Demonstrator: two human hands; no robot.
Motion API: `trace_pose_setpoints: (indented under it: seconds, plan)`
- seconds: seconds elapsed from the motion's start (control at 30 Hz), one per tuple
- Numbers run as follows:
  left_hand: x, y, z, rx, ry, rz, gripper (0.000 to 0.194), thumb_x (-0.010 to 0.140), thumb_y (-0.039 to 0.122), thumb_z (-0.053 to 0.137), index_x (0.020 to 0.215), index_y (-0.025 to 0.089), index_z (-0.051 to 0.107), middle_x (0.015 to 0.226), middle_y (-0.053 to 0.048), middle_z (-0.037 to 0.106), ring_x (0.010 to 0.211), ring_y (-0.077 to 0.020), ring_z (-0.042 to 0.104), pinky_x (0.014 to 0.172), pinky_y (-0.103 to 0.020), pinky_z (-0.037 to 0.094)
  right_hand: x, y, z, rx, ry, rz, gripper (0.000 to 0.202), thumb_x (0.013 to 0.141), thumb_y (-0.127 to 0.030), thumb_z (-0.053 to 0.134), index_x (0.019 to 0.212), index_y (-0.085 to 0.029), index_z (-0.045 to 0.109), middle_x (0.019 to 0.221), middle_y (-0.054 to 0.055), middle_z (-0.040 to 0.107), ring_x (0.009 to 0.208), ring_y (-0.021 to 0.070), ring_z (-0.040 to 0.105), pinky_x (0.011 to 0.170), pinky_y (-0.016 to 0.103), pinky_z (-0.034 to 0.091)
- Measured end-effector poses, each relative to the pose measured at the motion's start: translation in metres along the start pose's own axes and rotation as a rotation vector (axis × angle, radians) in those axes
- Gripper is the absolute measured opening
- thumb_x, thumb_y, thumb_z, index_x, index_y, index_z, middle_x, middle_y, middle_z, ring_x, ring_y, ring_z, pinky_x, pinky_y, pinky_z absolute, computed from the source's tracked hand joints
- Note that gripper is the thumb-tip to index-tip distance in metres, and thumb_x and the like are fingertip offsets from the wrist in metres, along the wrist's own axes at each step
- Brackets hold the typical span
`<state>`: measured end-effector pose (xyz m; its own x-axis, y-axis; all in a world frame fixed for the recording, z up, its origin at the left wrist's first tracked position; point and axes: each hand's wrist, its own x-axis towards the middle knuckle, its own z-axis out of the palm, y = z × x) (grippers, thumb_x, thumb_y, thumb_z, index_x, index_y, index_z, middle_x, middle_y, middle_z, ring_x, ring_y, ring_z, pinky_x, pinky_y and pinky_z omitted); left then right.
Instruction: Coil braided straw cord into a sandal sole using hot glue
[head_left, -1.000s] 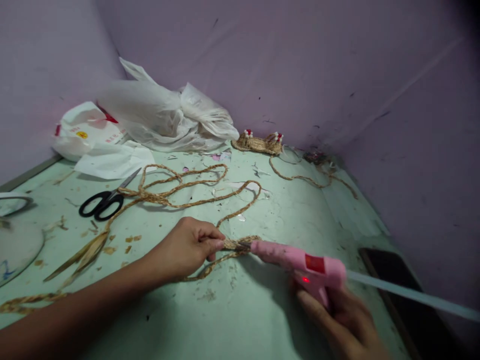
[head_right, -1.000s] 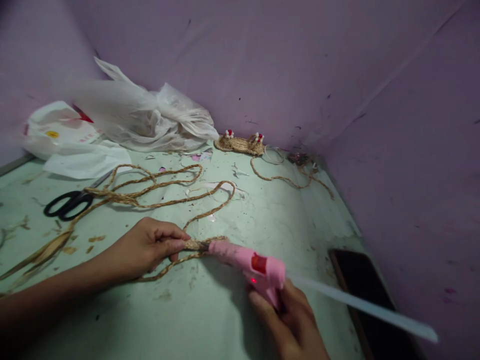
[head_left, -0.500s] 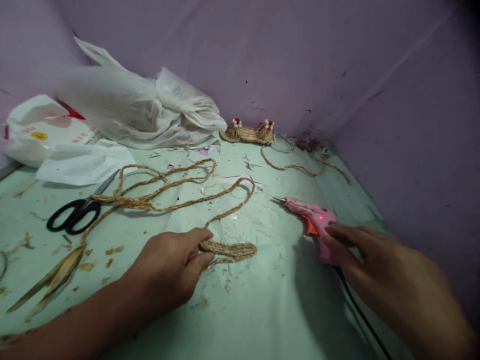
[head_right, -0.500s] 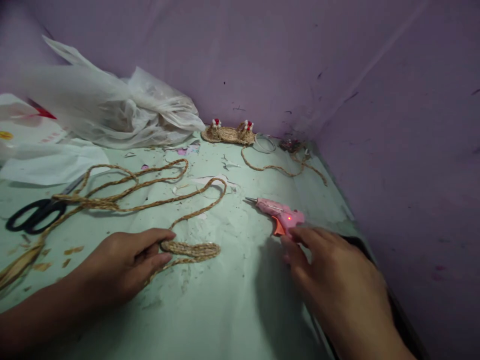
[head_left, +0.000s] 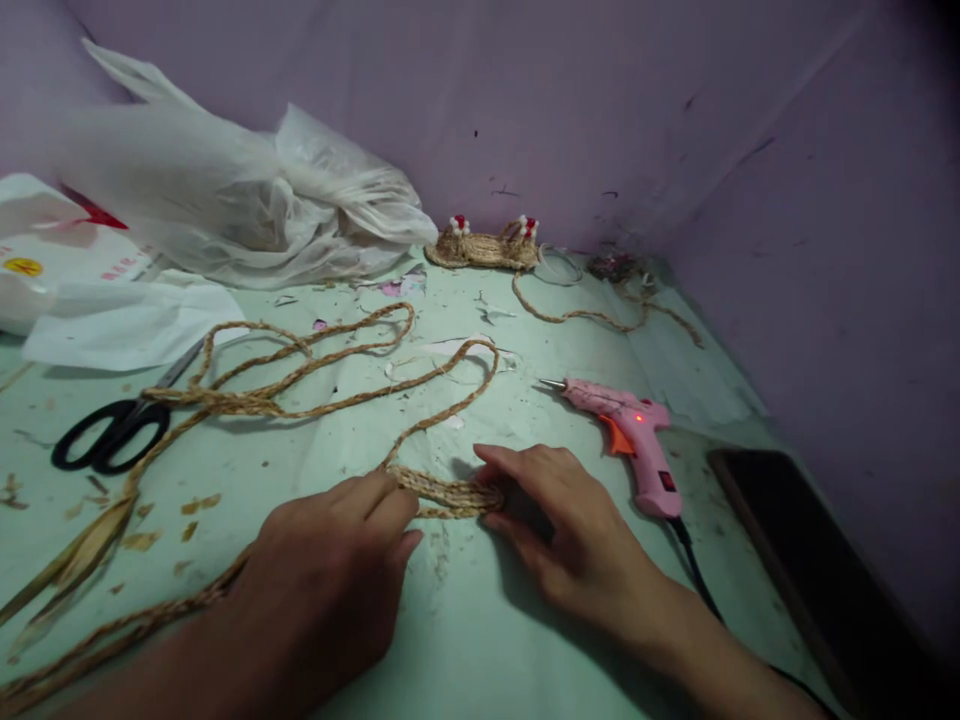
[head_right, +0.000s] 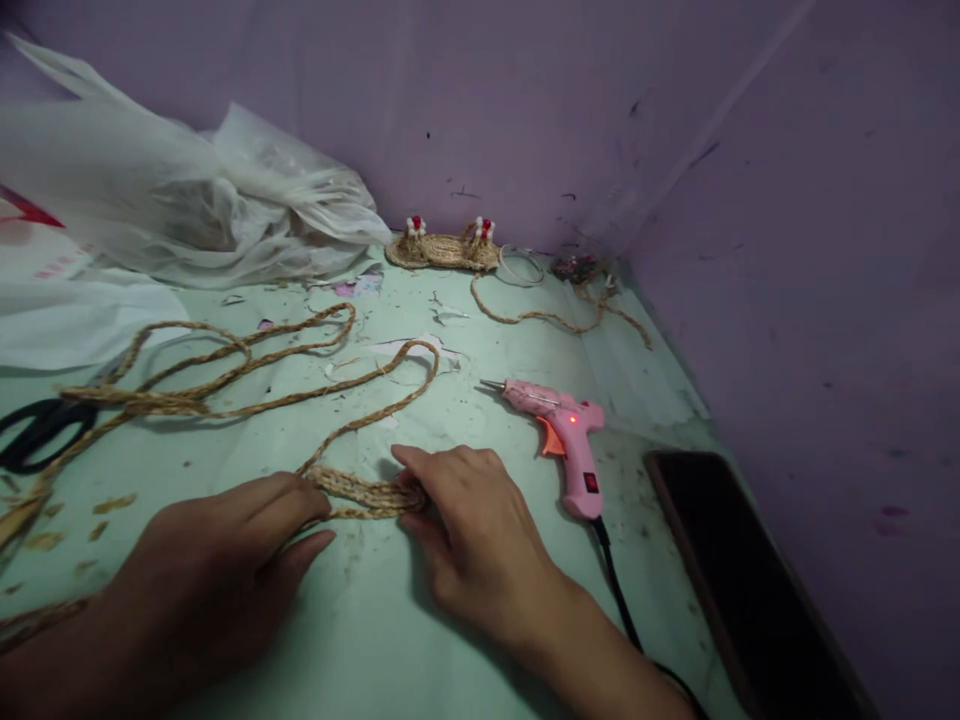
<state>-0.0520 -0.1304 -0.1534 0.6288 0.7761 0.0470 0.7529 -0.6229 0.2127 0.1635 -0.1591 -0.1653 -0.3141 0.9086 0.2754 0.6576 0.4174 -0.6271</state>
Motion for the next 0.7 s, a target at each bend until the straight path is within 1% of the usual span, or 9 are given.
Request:
trace_pose_setpoints:
  seconds: [0.13,0.3,0.5,0.6,0.7]
  plan:
    - [-0.0012,0.0000,0.0032,0.010,-0.001,-0.042,0.023,0.087,0.028,0.036,0.083,0.022,0.059,0.075,-0.002,0.064,0.064,-0.0192,0.061,0.053,-0.029,0.040,0.0003,0.0020,0.0052,0.013,0.034,-0.010,0.047,0.082,-0.009,0.054,0.125,-0.023,0.042,0.097,0.005,0.066,0.086,0.0195,0.059,0.076,0.037,0.045]
    - [-0.0028,-0.0002,0.0045,0.025,0.036,0.008,0.028,0.088,0.023,0.034,0.074,0.022,0.059,0.068,0.000,0.061,0.060,-0.0170,0.059,0.051,-0.027,0.038,-0.0007,0.0004,0.0029,0.055,0.035,0.011,0.049,0.078,-0.009,0.054,0.124,-0.023,0.045,0.099,0.005,0.066,0.089,0.0200,0.059,0.079,0.039,0.046]
    - [-0.0030,-0.0002,0.0076,0.042,0.077,0.014,0.028,0.088,0.022,0.035,0.076,0.021,0.060,0.068,0.000,0.060,0.058,-0.0159,0.058,0.051,-0.027,0.039,-0.0034,0.0006,-0.0030,0.137,0.037,0.061,0.060,0.070,-0.002,0.048,0.127,-0.023,0.044,0.102,0.004,0.066,0.092,0.0185,0.059,0.083,0.038,0.048]
    - [-0.0031,-0.0005,0.0094,0.051,0.108,0.029,0.027,0.089,0.023,0.036,0.076,0.020,0.060,0.069,-0.001,0.061,0.060,-0.0157,0.058,0.053,-0.027,0.040,-0.0034,0.0022,-0.0031,0.152,0.050,0.060,0.059,0.071,-0.002,0.047,0.125,-0.022,0.046,0.100,0.004,0.066,0.091,0.0179,0.059,0.083,0.038,0.047]
    - [-0.0038,-0.0005,0.0101,0.040,0.128,0.043,0.025,0.089,0.023,0.038,0.078,0.020,0.061,0.070,-0.001,0.061,0.060,-0.0151,0.057,0.053,-0.027,0.040,-0.0023,0.0028,-0.0027,0.153,0.055,0.054,0.053,0.074,-0.006,0.050,0.124,-0.022,0.047,0.098,0.004,0.067,0.088,0.0179,0.060,0.081,0.038,0.047]
